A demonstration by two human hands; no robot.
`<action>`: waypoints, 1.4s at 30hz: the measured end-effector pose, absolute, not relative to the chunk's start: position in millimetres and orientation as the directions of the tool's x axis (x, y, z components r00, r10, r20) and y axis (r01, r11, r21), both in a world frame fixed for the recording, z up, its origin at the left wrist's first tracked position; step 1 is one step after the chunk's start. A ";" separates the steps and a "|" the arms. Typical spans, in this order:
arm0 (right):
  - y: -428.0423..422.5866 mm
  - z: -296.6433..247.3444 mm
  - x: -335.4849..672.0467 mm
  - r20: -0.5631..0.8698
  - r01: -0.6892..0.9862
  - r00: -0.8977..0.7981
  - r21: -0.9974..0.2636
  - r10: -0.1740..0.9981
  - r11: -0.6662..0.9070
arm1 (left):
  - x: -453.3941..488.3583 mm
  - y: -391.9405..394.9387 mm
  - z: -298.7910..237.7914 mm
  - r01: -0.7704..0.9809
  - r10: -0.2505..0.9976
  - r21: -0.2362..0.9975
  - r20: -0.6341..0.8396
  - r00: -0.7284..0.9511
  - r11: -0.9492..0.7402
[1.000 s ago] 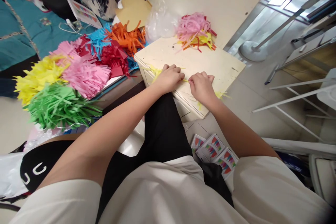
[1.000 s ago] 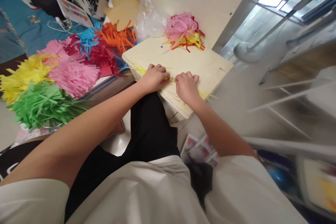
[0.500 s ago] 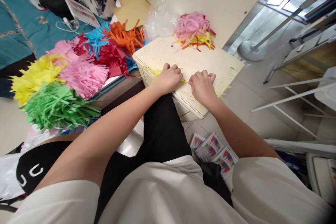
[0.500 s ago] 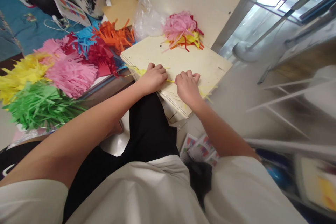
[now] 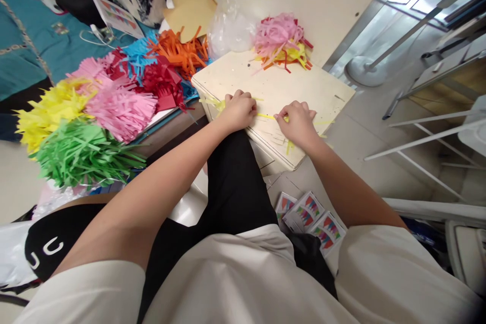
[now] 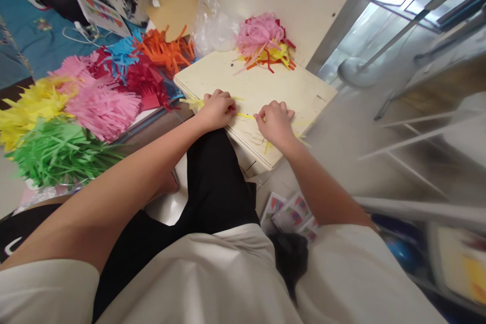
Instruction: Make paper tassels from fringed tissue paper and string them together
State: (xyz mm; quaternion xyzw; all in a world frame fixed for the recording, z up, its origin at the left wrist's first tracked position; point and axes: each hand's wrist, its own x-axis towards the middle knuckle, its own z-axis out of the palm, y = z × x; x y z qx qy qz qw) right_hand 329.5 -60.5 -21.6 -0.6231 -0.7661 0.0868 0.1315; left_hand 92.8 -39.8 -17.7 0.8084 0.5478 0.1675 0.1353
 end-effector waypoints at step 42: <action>-113.9 -17.3 332.4 0.130 0.962 -0.258 -0.052 0.957 0.266 | 77.7 -52.7 -14.6 0.787 0.863 0.357 0.262 0.433 -0.503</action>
